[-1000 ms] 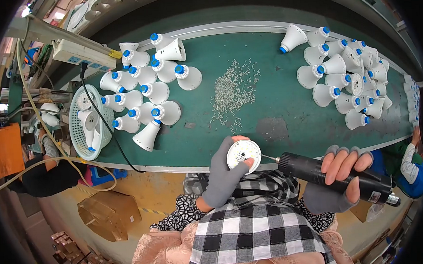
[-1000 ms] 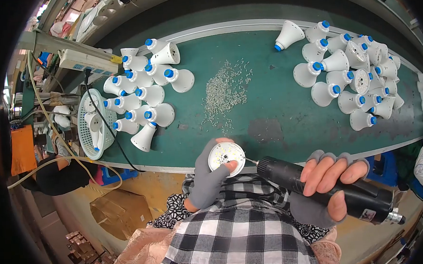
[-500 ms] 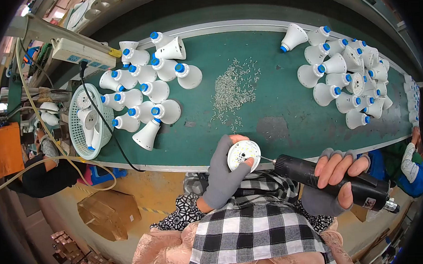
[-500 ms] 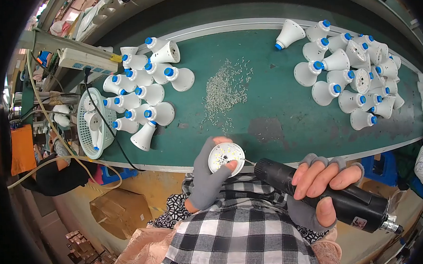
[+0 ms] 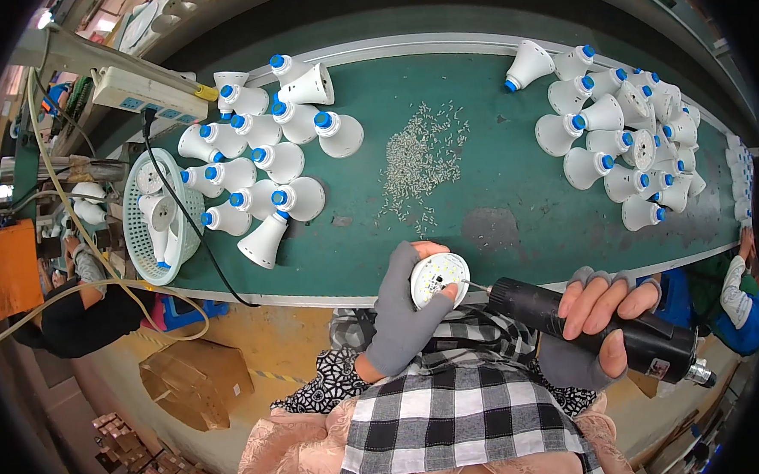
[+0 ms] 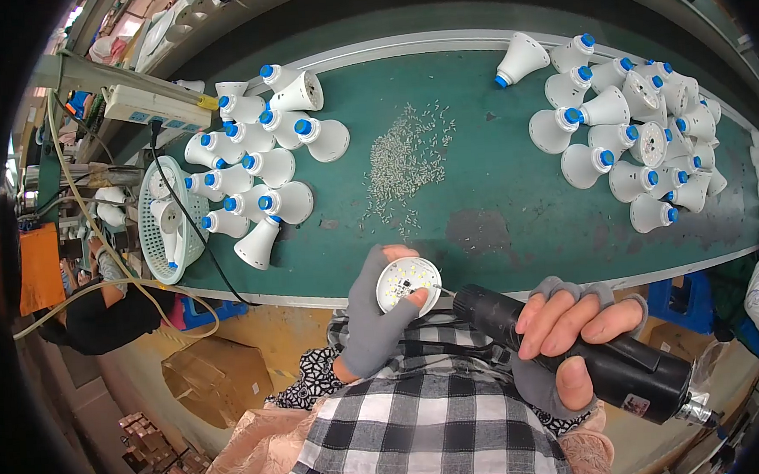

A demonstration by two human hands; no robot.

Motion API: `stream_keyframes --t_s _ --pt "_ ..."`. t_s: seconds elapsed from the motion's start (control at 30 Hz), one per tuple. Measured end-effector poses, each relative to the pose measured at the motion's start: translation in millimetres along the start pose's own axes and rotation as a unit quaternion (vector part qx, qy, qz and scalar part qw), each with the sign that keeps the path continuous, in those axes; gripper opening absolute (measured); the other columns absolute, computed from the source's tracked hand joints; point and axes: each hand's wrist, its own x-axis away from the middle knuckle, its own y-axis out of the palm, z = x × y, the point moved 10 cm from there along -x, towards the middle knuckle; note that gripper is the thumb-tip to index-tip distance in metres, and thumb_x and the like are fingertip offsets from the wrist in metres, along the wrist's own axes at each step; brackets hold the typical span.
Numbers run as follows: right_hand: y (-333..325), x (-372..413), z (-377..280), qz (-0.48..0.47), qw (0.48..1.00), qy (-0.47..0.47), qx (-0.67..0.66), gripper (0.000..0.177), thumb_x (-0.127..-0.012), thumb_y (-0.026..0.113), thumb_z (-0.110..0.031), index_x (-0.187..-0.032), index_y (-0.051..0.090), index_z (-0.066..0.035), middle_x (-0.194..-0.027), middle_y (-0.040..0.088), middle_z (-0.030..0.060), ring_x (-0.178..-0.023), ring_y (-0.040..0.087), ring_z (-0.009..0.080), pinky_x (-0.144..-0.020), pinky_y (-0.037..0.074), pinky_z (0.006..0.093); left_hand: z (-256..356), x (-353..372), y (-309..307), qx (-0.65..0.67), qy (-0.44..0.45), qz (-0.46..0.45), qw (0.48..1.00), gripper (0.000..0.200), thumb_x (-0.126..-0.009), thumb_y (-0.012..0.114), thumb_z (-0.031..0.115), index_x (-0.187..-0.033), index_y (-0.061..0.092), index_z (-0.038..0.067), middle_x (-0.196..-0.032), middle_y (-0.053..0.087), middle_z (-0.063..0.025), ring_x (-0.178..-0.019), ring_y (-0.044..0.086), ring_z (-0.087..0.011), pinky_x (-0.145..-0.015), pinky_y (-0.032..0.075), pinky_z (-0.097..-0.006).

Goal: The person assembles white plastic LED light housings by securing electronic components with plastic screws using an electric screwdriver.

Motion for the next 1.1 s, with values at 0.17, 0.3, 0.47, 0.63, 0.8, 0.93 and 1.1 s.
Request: stream_keyframes --t_s 0.17,0.3,0.47,0.63,0.8,0.93,1.1 --pt "6.7 0.5 -1.7 -0.038 0.999 0.002 -0.005 0.04 -0.081 0.074 -0.014 -0.098 0.038 -0.012 -0.077 0.054 0.0065 -0.063 0.056 0.021 -0.07 0.045 0.0413 1.3 0.1 0.3 -0.018 0.013 0.001 1.0 0.039 -0.08 0.068 0.013 -0.115 0.056 0.0 -0.108 0.057 -0.0075 -0.098 0.059 -0.0141 -0.085 0.047 -0.0269" --pt "12.1 5.2 0.4 -0.045 0.998 0.034 -0.002 0.038 -0.081 0.073 -0.011 -0.098 0.039 -0.012 -0.08 0.055 0.0067 -0.065 0.057 0.0206 -0.073 0.045 0.0422 -1.4 1.3 3.5 0.004 -0.006 -0.005 1.0 0.039 -0.079 0.068 0.013 -0.114 0.056 0.0 -0.107 0.058 -0.0072 -0.097 0.059 -0.0139 -0.084 0.048 -0.027" --pt "17.7 1.3 5.4 -0.13 0.99 0.052 -0.004 0.036 -0.081 0.071 -0.007 -0.097 0.039 -0.011 -0.081 0.056 0.0073 -0.07 0.058 0.021 -0.075 0.045 0.0436 -1.5 1.5 5.2 -0.007 -0.004 -0.008 1.0 0.039 -0.079 0.068 0.013 -0.114 0.056 0.0 -0.103 0.06 -0.0068 -0.094 0.06 -0.0134 -0.082 0.049 -0.027" --pt "27.1 -3.3 11.2 -0.11 0.992 0.062 0.023 0.035 -0.081 0.071 -0.008 -0.097 0.04 -0.01 -0.077 0.054 0.0045 -0.063 0.056 0.0173 -0.071 0.046 0.0383 -14.4 -0.6 11.7 0.068 -0.074 -0.03 0.994 0.039 -0.079 0.067 0.012 -0.115 0.057 0.003 -0.108 0.059 -0.008 -0.097 0.059 -0.0145 -0.085 0.048 -0.0289" --pt "-8.6 -26.6 2.1 0.051 0.997 -0.045 -0.039 0.031 -0.084 0.067 -0.011 -0.107 0.047 -0.007 -0.07 0.052 0.0023 -0.054 0.053 0.0136 -0.058 0.047 0.0279 -25.5 -10.5 -7.3 0.301 -0.109 0.067 0.945 0.04 -0.085 0.063 0.016 -0.121 0.053 0.002 -0.112 0.059 -0.0079 -0.102 0.057 -0.015 -0.09 0.046 -0.0305" --pt "2.6 -7.9 84.8 0.005 0.94 0.256 0.228 0.057 -0.078 0.073 -0.004 -0.128 0.047 -0.001 -0.078 0.059 0.0031 -0.063 0.058 0.0102 -0.056 0.049 0.0245 -10.5 -22.7 4.8 0.396 -0.049 0.087 0.913 0.047 -0.096 0.053 0.034 -0.128 0.047 0.0 -0.119 0.058 -0.0098 -0.112 0.056 -0.0188 -0.097 0.044 -0.0343" --pt "2.6 1.7 119.6 -0.041 0.92 0.364 0.139 0.051 -0.075 0.076 -0.01 -0.12 0.055 0.0 -0.089 0.063 0.0053 -0.071 0.061 0.0098 -0.061 0.05 0.023 17.6 -15.9 28.5 0.349 -0.008 -0.013 0.937 0.047 -0.097 0.048 0.028 -0.134 0.039 0.0 -0.123 0.053 -0.0107 -0.113 0.053 -0.0177 -0.096 0.043 -0.0326"
